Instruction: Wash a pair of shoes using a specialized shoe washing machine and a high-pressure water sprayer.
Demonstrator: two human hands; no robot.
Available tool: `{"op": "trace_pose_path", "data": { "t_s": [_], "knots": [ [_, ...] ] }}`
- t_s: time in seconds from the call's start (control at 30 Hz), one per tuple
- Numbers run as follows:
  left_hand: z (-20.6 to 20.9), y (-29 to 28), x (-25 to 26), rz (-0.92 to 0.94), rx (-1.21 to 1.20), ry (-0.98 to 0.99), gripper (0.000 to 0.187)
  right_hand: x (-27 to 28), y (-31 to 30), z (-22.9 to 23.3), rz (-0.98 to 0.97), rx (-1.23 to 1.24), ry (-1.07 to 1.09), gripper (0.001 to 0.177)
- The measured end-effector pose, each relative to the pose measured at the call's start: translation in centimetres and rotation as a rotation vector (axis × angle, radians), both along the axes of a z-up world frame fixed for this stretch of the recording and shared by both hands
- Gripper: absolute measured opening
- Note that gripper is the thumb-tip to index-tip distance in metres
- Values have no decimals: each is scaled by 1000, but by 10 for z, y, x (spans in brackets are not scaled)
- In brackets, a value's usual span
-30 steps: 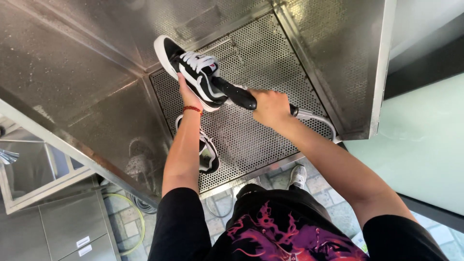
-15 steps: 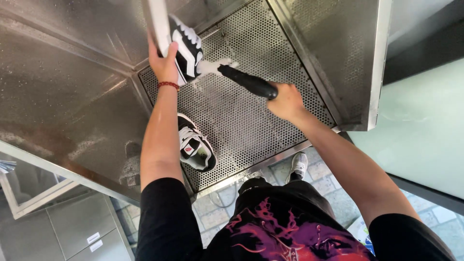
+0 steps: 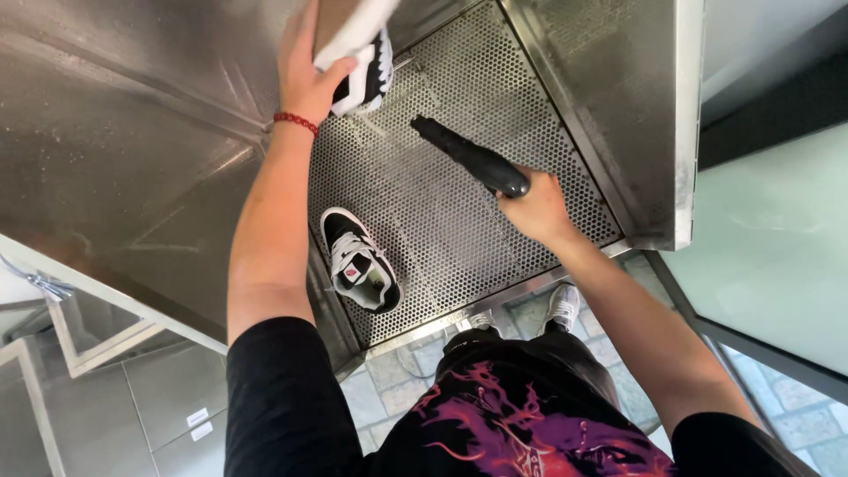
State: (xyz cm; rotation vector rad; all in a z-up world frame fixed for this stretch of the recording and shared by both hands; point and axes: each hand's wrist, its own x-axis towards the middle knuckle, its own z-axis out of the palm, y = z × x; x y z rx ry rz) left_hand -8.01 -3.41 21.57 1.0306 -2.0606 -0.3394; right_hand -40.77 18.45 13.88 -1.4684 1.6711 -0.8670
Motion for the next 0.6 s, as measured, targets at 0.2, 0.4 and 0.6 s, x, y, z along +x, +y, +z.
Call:
{"op": "trace_pose_path", "data": {
  "t_s": [0.2, 0.4, 0.6],
  "knots": [
    [-165, -44, 45, -146, 577, 1272, 56, -10, 29, 36, -9, -55, 54, 44],
    [-176, -3, 5, -91, 832, 1507, 68, 13, 28, 53, 110, -135, 238, 59],
    [-185, 17, -6, -107, 1098, 1460, 64, 26, 28, 67, 156, -13, 318, 60]
  ]
}}
